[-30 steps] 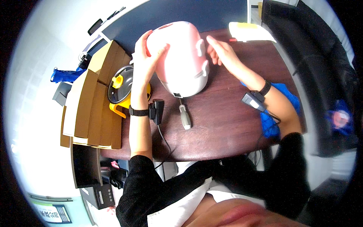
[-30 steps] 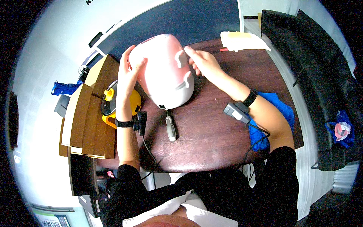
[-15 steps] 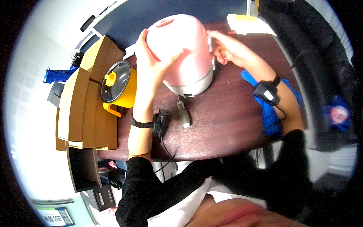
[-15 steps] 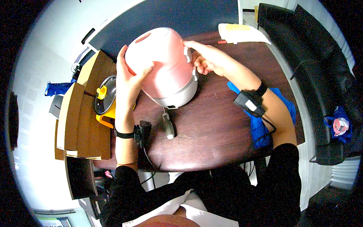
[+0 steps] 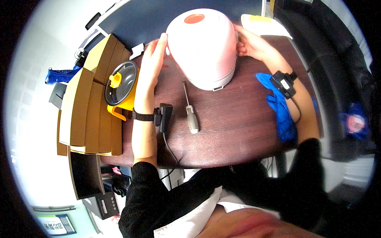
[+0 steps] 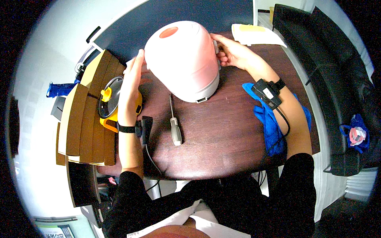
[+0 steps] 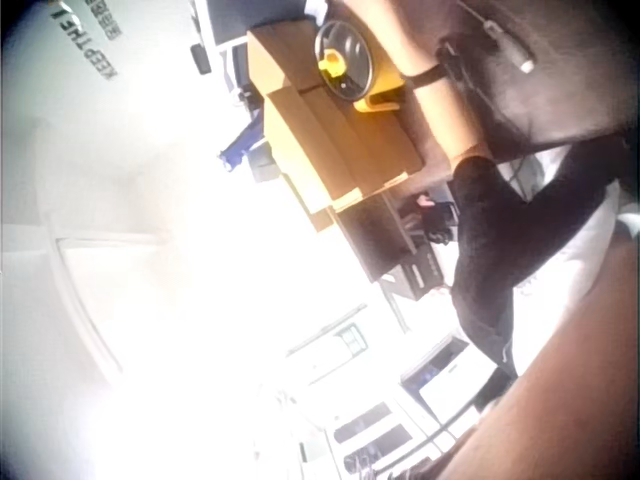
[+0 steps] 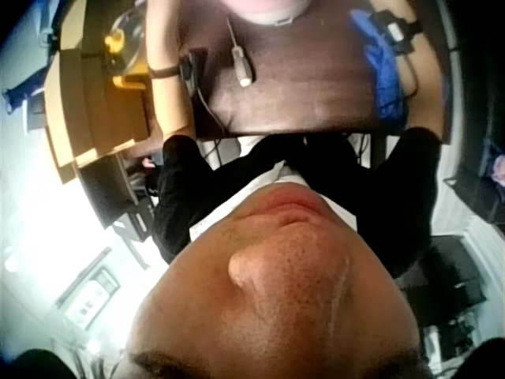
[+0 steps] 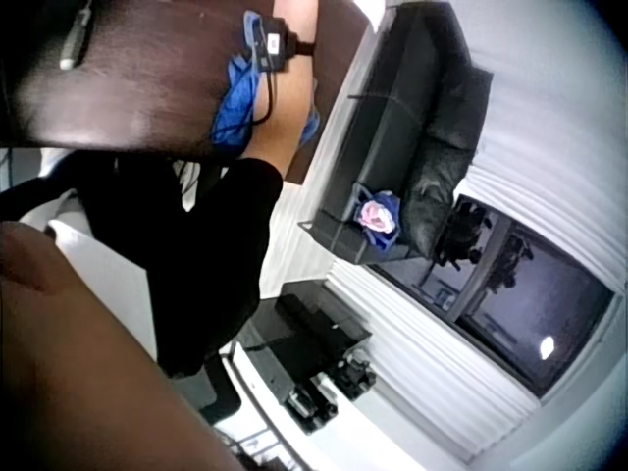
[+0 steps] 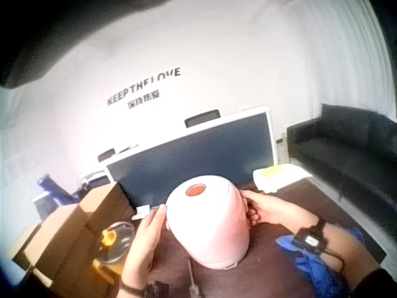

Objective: The person assembles a small kitchen appliance by attaching a yellow plastic knob to a glass lid using a screwdriver, then places the lid on a yellow pot and attaches a white top cover. The person also wipes the pot interior with a blue cloth.

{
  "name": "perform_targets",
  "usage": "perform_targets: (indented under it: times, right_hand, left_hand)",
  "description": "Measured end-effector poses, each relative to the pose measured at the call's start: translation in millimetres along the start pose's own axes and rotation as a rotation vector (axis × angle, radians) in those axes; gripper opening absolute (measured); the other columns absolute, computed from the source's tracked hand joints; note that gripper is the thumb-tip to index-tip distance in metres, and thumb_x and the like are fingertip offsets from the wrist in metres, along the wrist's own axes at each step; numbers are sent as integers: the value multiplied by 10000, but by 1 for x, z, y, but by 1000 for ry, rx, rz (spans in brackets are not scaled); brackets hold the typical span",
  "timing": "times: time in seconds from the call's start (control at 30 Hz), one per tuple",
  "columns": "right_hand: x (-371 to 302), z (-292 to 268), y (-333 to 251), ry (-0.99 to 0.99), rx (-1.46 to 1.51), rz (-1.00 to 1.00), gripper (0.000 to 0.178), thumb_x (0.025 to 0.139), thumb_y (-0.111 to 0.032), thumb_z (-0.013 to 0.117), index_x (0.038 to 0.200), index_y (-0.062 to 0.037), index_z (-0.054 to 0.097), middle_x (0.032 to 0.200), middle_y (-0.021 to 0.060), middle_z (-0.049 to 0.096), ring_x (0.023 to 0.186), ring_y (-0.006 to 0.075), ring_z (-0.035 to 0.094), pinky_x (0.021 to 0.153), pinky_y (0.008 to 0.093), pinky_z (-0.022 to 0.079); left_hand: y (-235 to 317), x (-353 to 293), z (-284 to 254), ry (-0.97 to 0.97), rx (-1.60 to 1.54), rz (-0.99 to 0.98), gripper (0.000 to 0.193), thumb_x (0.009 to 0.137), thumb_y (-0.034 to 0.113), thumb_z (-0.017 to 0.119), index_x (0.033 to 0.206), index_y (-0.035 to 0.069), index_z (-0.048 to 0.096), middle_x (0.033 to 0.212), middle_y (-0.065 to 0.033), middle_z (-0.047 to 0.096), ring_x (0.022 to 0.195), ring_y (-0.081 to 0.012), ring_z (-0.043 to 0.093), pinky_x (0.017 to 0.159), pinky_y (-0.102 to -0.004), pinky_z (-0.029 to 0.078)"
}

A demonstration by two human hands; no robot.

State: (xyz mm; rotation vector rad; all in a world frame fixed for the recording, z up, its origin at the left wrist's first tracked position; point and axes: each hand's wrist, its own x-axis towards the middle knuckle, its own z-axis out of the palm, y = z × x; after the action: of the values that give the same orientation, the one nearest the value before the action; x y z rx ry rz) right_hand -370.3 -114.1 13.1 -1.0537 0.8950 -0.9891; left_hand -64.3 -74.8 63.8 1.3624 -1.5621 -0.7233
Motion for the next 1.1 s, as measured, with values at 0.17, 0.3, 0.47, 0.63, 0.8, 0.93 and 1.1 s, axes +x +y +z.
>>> perform_targets:
  times: [0.17, 0.3, 0.47, 0.63, 0.8, 0.93, 1.1]
  right_hand:
    - [2, -8, 2, -44, 3, 10, 543, 837, -644, 580, 866, -104, 528, 587, -40, 351, 519, 99, 360, 527, 251, 336]
    - [6, -8, 5, -29, 21, 14, 551, 842, -639, 579, 905, -93, 543, 582, -40, 353, 510, 92, 353, 522, 246, 332]
    - [4, -7, 4, -28, 12, 20, 553, 850, -632, 574, 939, -86, 550, 584, -43, 365, 507, 85, 355, 517, 245, 337]
    - [1, -2, -1, -44, 55, 35, 463, 881, -570, 576, 926, -109, 569, 589, -47, 383, 516, 81, 371, 544, 252, 370]
    - [-6, 15, -2, 151, 135, -163, 298, 921, -444, 585, 846, -156, 577, 587, -61, 378, 513, 84, 376, 573, 257, 373]
    - [-1, 3, 2, 58, 161, -133, 292, 921, -432, 595, 803, -166, 562, 594, -67, 374, 513, 87, 377, 573, 260, 358]
    - [0, 7, 1, 97, 159, -115, 310, 917, -440, 597, 779, -169, 537, 582, -66, 367, 516, 86, 378, 568, 260, 348]
  left_hand:
    - [-13, 11, -10, -348, -265, -255, 763, 884, 715, 380, 1236, 65, 567, 1043, -119, 611, 876, -225, 598, 665, -395, 559]
    - [-17, 13, -14, -396, -296, -272, 721, 894, 693, 398, 1210, 64, 558, 988, -98, 597, 796, -211, 604, 636, -374, 564]
    - [-13, 13, -16, -453, -308, -289, 658, 914, 658, 407, 1176, 72, 552, 936, -74, 576, 715, -192, 587, 609, -372, 564]
    - [-15, 14, -16, -450, -318, -301, 639, 909, 669, 404, 1113, 78, 539, 903, -62, 549, 649, -167, 543, 556, -372, 562]
    - [-3, 5, -18, -450, -235, -314, 594, 914, 658, 407, 1026, 85, 515, 897, -64, 539, 609, -153, 521, 506, -359, 557]
    - [6, 1, -21, -466, -232, -304, 569, 922, 643, 411, 1026, 91, 509, 902, -67, 531, 590, -144, 506, 501, -344, 557]
    - [-2, 6, -25, -498, -225, -326, 558, 921, 637, 424, 1047, 101, 516, 906, -59, 521, 585, -123, 481, 505, -327, 557]
